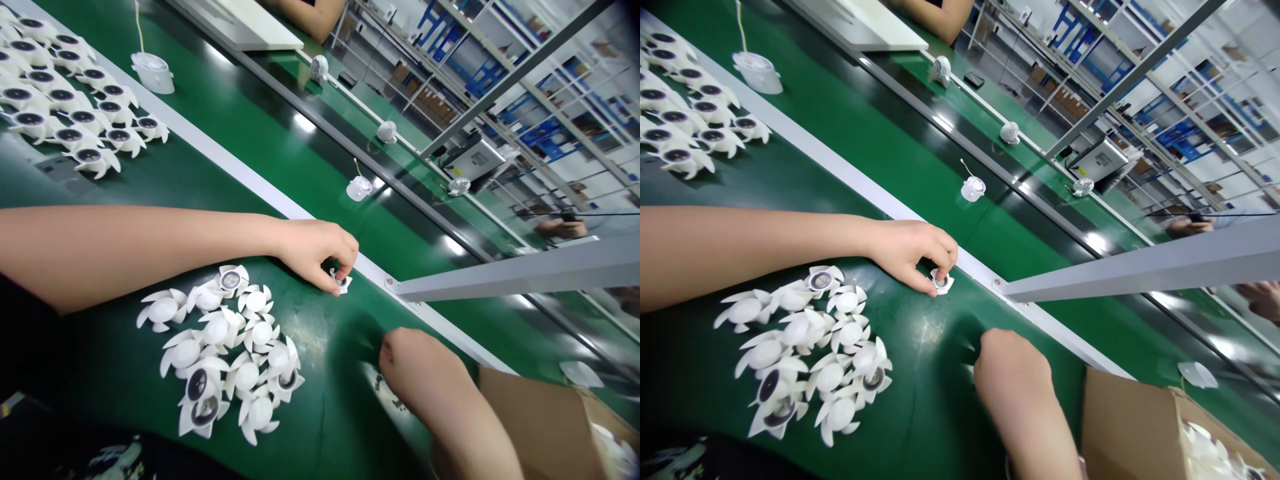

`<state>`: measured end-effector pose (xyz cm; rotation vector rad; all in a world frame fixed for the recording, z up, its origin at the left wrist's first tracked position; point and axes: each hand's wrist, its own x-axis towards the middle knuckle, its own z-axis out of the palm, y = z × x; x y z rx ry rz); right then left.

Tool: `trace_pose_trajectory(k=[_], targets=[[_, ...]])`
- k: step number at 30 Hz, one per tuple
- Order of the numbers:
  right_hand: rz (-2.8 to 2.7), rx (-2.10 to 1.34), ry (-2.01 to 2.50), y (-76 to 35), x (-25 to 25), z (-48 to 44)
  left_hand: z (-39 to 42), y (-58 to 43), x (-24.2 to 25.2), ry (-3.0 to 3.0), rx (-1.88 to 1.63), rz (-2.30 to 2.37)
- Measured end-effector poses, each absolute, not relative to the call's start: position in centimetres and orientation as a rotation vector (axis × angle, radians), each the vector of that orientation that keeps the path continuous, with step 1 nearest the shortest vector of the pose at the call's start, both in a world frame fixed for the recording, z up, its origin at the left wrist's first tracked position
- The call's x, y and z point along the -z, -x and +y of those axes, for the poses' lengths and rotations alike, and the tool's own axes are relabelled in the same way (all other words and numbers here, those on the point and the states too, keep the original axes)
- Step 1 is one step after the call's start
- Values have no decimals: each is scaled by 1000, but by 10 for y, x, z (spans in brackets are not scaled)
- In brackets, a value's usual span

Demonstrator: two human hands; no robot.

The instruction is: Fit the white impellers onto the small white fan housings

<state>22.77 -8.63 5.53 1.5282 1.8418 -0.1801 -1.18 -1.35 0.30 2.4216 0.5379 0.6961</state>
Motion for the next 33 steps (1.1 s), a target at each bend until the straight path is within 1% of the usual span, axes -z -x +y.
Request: trace_pose_trajectory(k=[3, 8, 12, 14, 18, 20, 22, 25, 31, 33], targets=[[1819, 80, -1576, -217, -54, -90, -14, 12, -4, -2410, -692, 551], [1831, 110, -1559, -224, -49, -85, -10, 15, -2, -2396, -637, 610], [2051, 115, -1567, -234, -47, -75, -7, 15, 2, -2363, -558, 615], [2286, 245, -1554, -234, -47, -69, -7, 14, 4, -2328, -537, 623], [2775, 632, -1501, -224, -44, -64, -13, 8, 3, -2265, -524, 596], [2874, 730, -1450, -218, -39, -65, -16, 6, 2, -2258, -519, 578], [2903, 758, -1397, -214, -34, -66, -18, 4, 1, -2269, -514, 584], [2933, 655, -1338, -212, -28, -68, -19, 2, 2, -2282, -535, 611], [2971, -32, -1235, -208, -23, -77, -19, 2, 5, -2314, -540, 622], [2950, -168, -1212, -206, -25, -81, -19, 2, 5, -2312, -538, 625]])
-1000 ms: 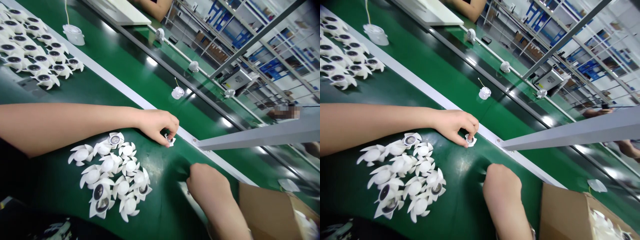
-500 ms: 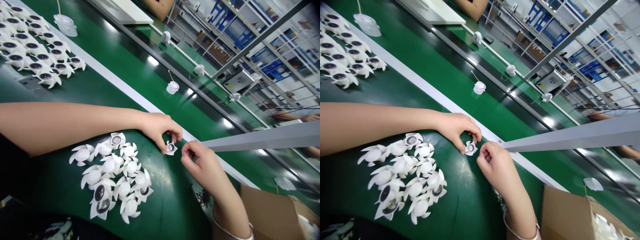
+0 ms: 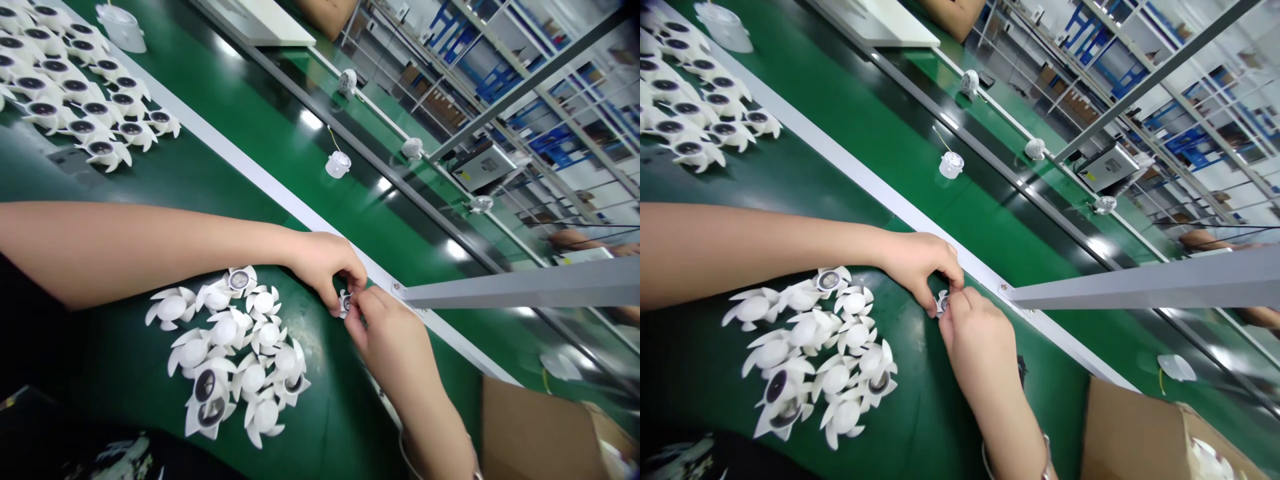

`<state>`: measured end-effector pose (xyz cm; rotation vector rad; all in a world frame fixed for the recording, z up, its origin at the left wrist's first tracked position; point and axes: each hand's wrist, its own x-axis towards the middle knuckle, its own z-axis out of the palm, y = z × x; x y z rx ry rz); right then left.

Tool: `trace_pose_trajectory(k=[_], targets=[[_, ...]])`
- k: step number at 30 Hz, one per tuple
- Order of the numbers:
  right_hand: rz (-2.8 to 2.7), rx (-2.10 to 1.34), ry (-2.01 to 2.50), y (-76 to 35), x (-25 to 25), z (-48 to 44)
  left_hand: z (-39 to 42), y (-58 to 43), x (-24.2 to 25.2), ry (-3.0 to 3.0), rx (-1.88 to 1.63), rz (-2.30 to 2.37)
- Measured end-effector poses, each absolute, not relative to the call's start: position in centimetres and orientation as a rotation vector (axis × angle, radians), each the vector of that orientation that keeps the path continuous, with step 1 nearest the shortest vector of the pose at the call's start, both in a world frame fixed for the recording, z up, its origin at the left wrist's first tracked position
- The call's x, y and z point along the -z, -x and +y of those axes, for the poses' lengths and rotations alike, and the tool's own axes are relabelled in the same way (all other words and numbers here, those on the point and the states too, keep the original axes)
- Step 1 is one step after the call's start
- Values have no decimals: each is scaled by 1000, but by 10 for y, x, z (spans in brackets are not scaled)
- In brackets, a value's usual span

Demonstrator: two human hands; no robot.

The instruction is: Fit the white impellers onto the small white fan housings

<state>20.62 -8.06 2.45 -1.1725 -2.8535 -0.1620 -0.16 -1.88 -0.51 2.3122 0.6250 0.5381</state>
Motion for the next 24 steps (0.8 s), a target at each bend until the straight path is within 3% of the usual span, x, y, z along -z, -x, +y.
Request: trace_pose_trajectory(k=[10, 13, 18, 24], targets=[[-2940, 495, 1065, -195, -34, -106, -18, 2, 6, -2278, -520, 628], [-2821, 446, 1357, -215, -56, -101, -17, 4, 6, -2269, -516, 629], [-2469, 246, 2228, -293, -85, -52, -14, 6, 8, -2267, -524, 600], [-2001, 295, 2453, -359, -30, 13, -14, 5, 9, -2254, -545, 582]])
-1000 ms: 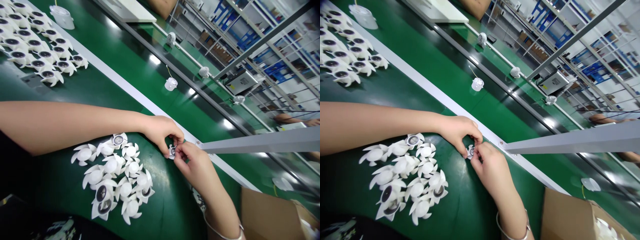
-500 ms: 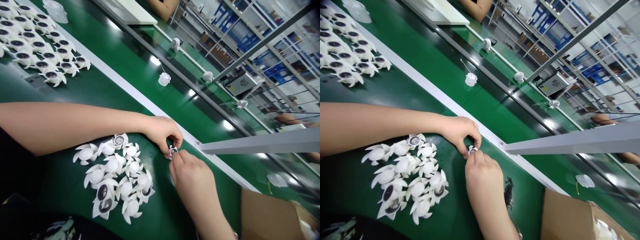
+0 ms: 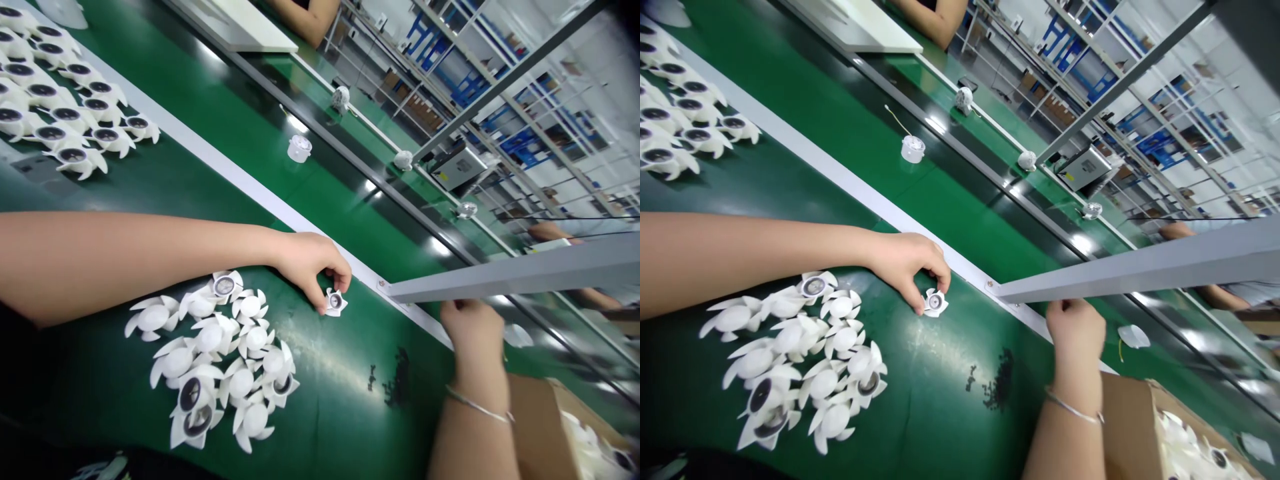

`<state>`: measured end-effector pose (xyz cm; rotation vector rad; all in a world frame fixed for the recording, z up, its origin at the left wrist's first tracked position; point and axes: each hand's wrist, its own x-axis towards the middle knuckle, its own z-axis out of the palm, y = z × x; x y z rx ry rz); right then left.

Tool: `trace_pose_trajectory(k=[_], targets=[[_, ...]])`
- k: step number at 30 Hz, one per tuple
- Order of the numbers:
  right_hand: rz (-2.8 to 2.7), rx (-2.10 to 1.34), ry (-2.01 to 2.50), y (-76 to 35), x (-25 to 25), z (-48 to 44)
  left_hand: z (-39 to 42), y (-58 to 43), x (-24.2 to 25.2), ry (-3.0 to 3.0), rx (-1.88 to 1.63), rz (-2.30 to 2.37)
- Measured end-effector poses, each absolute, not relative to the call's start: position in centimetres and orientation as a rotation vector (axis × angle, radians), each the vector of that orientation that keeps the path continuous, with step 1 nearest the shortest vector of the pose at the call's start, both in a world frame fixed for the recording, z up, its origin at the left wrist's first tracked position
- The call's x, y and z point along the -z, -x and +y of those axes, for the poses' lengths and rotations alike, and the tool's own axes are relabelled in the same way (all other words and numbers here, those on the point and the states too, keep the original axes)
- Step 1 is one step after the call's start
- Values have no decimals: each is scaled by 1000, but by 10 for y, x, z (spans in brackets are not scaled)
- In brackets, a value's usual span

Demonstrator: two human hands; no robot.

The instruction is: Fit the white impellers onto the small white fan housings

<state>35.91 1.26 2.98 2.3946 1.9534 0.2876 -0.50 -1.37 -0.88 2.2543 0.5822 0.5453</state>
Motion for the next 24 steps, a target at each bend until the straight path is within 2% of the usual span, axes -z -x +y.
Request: trace_pose_trajectory(k=[6, 24], targets=[[2063, -244, -2475, -381, 11, 25, -15, 4, 6, -2280, -553, 611], [2276, -253, -2501, -391, 24, 33, -16, 5, 5, -2285, -527, 616]])
